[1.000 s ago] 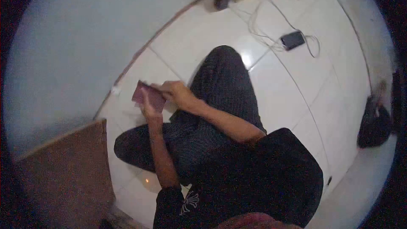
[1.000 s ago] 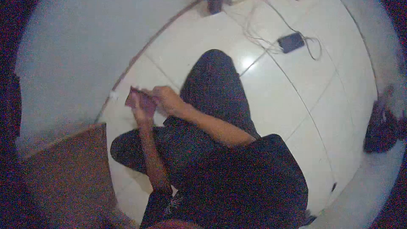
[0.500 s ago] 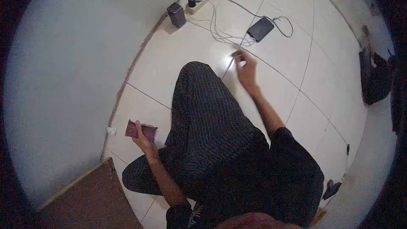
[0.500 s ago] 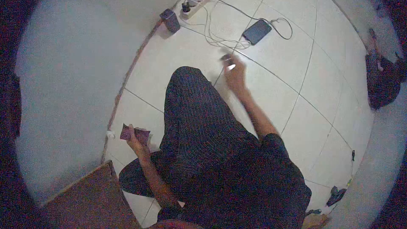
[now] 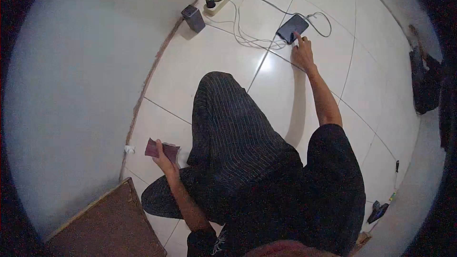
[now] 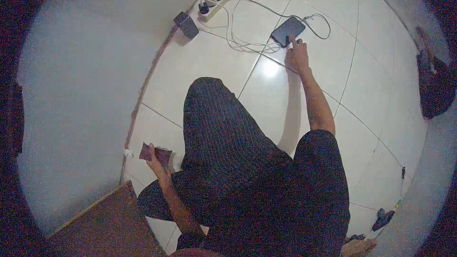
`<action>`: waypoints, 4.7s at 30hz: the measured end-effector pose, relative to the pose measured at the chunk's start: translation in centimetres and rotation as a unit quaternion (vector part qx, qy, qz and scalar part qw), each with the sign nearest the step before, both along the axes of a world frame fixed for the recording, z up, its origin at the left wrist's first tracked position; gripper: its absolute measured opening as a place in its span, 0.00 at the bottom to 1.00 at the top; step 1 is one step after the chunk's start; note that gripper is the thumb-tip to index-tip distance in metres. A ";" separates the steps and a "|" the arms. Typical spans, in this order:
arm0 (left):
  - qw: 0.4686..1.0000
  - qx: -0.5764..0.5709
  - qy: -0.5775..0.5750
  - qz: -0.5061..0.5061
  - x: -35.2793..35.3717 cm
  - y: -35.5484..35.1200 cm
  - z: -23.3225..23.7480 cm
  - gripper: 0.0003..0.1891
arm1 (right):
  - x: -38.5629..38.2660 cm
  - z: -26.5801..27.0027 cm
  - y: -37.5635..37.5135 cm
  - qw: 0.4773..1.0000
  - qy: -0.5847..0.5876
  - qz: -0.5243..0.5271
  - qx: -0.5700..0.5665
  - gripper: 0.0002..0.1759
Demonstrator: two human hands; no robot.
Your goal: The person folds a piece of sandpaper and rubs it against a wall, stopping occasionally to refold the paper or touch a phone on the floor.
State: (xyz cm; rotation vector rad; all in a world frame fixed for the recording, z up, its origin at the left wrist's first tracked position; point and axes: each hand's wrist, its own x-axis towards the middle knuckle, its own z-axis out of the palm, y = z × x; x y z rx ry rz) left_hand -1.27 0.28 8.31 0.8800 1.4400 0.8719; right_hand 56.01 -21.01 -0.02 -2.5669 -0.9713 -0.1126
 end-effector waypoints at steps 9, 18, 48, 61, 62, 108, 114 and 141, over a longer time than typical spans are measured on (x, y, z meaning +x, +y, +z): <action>1.000 -0.003 -0.008 0.021 2.0 -0.9 2.1 0.22 | 0.1 -0.2 0.1 1.000 -0.002 -0.001 -0.020 0.34; 0.999 0.016 0.028 0.024 1.5 -0.8 1.5 0.30 | 0.1 0.1 -0.5 0.998 0.006 0.028 0.048 0.39; 0.995 0.025 -0.093 -0.014 -0.4 0.1 1.0 0.27 | -45.6 6.1 17.1 0.710 0.582 0.347 0.191 0.27; 0.989 0.048 0.118 0.082 -0.1 0.2 2.5 0.29 | -44.4 7.3 18.6 0.707 0.616 0.309 0.160 0.19; 0.989 0.046 0.117 0.083 0.0 0.1 2.6 0.29 | -44.3 7.3 18.8 0.694 0.634 0.300 0.163 0.19; 0.933 0.337 0.030 -0.121 1.3 -0.6 2.9 0.73 | -45.2 5.1 17.9 0.256 0.914 0.282 0.140 0.19; 0.931 0.330 0.088 -0.131 0.2 -0.6 1.5 0.62 | -45.0 5.3 17.5 0.456 0.845 0.263 0.092 0.20; 0.923 0.111 -0.368 -0.033 1.0 8.6 -2.2 0.24 | -31.5 30.6 33.2 0.780 0.109 0.208 0.580 0.22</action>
